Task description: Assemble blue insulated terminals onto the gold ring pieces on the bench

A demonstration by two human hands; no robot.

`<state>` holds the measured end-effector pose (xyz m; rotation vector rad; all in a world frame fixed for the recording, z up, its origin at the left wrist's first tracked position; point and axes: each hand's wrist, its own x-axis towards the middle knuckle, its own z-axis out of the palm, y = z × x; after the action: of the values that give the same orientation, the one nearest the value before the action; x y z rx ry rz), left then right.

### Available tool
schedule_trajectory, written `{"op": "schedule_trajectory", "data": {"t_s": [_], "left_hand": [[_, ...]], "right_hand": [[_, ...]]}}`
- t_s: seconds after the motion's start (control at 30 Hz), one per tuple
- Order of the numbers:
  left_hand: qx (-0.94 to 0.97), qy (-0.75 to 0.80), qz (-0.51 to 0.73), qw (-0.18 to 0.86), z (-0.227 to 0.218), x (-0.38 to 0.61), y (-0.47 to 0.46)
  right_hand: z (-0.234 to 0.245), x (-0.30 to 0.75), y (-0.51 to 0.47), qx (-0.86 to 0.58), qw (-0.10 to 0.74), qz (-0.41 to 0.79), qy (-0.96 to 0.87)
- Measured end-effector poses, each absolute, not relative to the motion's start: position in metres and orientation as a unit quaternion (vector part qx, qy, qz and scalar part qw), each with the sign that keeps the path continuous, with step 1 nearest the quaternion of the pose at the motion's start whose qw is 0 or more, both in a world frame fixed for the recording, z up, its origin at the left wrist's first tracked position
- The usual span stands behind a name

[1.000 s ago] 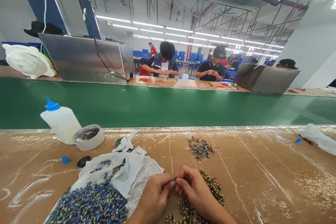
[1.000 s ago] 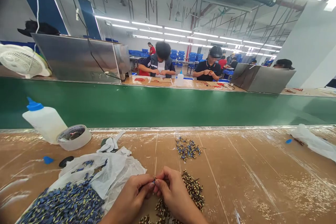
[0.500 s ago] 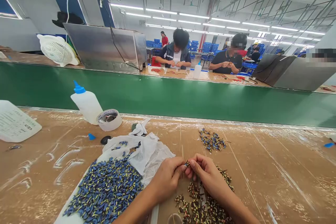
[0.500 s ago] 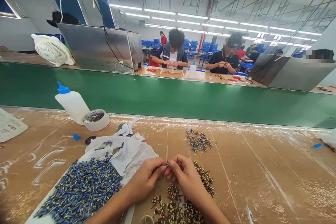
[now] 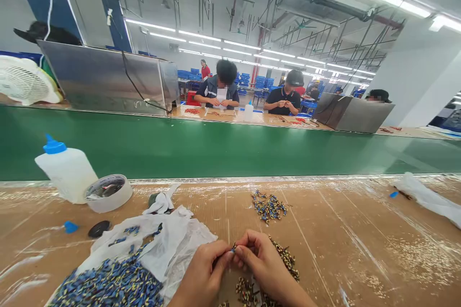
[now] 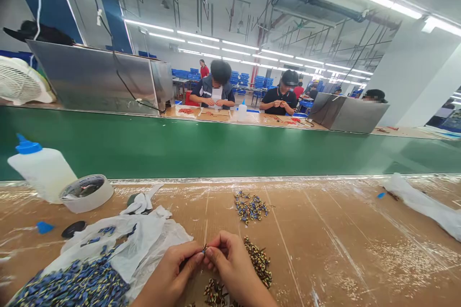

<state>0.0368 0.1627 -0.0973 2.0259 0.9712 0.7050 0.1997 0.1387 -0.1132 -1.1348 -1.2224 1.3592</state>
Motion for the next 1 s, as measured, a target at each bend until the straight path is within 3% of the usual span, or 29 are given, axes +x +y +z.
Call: {"op": "schedule_trajectory", "data": {"t_s": [0.5, 1.0], "left_hand": [[0.802, 0.44, 0.285, 0.287, -0.106, 0.043, 0.15], [0.815, 0.379, 0.255, 0.358, -0.092, 0.036, 0.157]], "right_hand": [[-0.118, 0.179, 0.127, -0.466, 0.554, 0.482, -0.494], [-0.105, 0.206, 0.133, -0.452, 0.468, 0.571, -0.501]]}}
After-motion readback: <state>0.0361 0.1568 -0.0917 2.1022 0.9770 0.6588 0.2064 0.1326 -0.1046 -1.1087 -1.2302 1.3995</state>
